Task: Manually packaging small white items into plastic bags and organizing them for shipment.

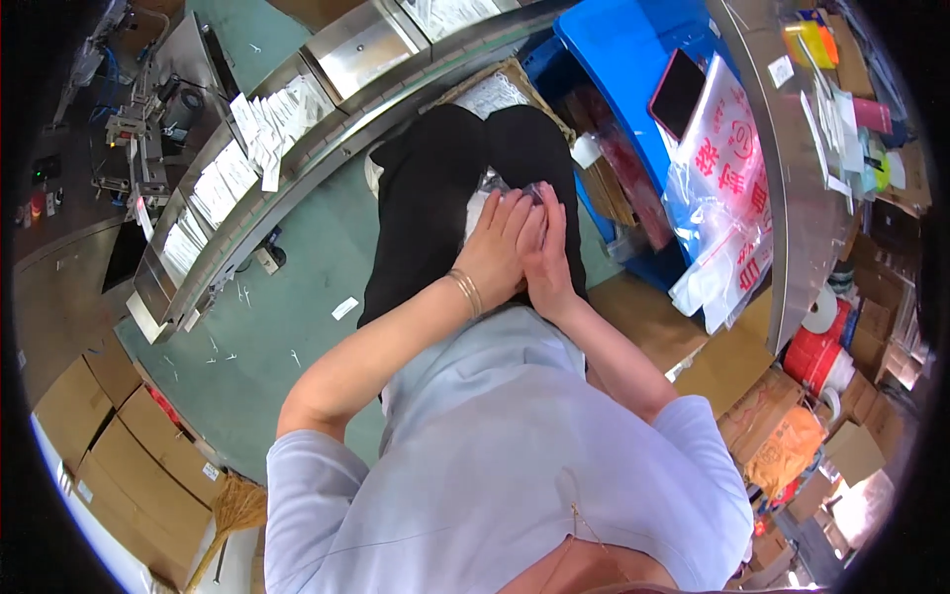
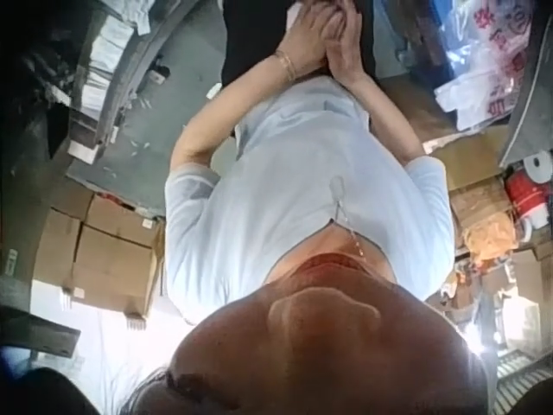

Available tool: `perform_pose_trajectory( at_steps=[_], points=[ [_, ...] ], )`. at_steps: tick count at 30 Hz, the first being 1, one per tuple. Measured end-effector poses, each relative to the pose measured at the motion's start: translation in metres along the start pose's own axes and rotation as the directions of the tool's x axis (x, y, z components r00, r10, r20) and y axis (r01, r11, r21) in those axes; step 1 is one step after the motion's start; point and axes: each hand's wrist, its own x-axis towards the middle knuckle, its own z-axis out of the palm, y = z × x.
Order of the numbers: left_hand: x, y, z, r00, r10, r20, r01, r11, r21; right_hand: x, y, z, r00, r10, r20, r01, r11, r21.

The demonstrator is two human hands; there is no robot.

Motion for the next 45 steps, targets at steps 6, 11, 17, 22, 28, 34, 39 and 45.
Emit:
perform_pose_trajectory(
  at_steps=[6,11,17,22,28,34,39,45],
  points=[
    [0.044,-0.104,-0.071,0.876,-0.383,-0.294,0.272,0.894,-0.355,0.039,0.011,-0.042,0.988,-0.004,-0.154,-0.012,0.994,-0.104],
    [0.086,-0.253,-0.065,0.799,-0.535,-0.276,0.526,0.843,-0.11,0.151,0.013,-0.023,0.979,0.184,-0.083,-0.159,0.956,0.247],
    [0.09,-0.305,-0.033,0.656,-0.721,0.222,0.75,0.655,-0.088,0.287,0.045,0.035,0.951,0.285,0.121,-0.285,0.958,-0.016],
    [0.088,-0.283,-0.041,0.618,-0.733,0.283,0.784,0.548,-0.293,0.362,0.08,0.061,0.908,0.298,0.296,-0.095,0.832,-0.547],
    [0.081,-0.269,-0.056,0.533,-0.776,0.337,0.844,0.459,-0.279,0.377,0.103,0.065,0.478,0.542,0.691,0.088,0.754,-0.651],
    [0.058,-0.243,-0.079,0.772,-0.617,0.152,0.632,0.725,-0.272,0.371,0.101,0.041,0.479,0.382,0.79,0.027,0.893,-0.449],
    [0.072,-0.227,-0.087,0.638,-0.732,-0.238,0.514,0.636,-0.576,0.366,0.097,0.025,0.627,0.275,0.729,-0.001,0.936,-0.352],
    [0.14,-0.232,-0.067,0.408,-0.887,-0.214,0.51,0.416,-0.753,0.368,0.079,0.049,0.826,0.499,0.262,-0.46,0.866,-0.198]
  ],
)
